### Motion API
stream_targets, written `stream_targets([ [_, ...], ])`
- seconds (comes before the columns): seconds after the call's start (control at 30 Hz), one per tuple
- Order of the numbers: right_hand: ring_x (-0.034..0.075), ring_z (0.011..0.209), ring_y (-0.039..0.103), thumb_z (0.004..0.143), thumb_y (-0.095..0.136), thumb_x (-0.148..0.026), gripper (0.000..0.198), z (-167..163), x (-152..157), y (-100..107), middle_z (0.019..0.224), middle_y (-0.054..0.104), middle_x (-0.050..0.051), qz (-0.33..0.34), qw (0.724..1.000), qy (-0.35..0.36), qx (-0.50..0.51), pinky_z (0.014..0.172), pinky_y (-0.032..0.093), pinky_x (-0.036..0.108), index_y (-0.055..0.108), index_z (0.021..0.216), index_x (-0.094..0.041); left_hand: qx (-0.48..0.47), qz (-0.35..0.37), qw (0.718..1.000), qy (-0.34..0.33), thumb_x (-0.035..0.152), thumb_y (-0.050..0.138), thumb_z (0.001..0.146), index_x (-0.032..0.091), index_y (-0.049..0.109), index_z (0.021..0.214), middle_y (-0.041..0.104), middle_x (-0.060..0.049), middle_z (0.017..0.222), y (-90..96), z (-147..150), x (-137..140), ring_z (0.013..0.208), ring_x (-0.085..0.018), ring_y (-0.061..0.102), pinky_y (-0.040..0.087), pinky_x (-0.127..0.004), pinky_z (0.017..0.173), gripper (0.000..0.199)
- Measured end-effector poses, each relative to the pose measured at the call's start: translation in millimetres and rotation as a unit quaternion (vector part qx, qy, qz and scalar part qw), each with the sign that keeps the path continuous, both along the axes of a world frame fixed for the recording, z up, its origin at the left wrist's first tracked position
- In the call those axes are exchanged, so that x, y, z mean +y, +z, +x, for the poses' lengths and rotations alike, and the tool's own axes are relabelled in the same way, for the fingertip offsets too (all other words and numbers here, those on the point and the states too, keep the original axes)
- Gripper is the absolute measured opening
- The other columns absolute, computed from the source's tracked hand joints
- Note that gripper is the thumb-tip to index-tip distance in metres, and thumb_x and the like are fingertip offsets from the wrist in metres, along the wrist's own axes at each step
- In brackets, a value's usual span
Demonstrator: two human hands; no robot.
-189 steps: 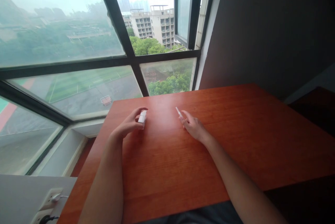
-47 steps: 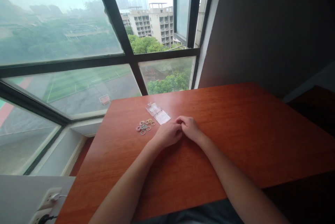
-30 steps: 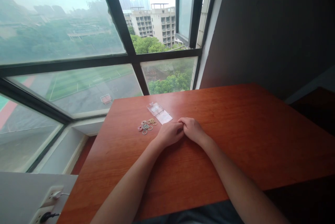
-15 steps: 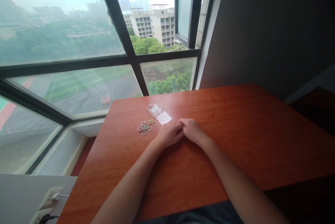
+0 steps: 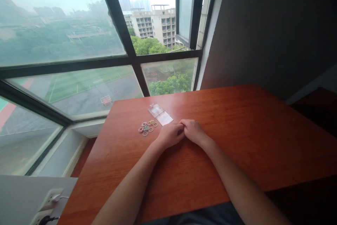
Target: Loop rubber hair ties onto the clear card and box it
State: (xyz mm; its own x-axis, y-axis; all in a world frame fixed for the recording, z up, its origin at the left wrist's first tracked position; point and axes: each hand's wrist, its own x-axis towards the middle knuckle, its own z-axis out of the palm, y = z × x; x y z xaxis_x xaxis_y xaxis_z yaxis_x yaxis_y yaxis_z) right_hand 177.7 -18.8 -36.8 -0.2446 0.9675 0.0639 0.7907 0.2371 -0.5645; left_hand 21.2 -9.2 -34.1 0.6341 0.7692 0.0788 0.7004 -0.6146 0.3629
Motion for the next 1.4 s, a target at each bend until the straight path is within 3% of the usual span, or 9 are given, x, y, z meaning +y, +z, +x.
stream_targets([
  [1.4, 0.019, 0.096, 0.063, 0.088, 0.043, -0.015, 0.031, -1.3, -2.6, 11.2, 0.102, 0.072, 0.007, -0.04, 0.999, 0.002, -0.028, 0.082, 0.042, 0.024, 0.07, 0.102, -0.022, -0.002, 0.021, 1.0, -0.003, 0.031, 0.049, 0.086, 0.019, 0.057, 0.077, 0.067, -0.003, 0.081, -0.9, -0.6, 0.5, 0.07, -0.016, 0.06, 0.035, -0.024, 0.059, 0.018],
])
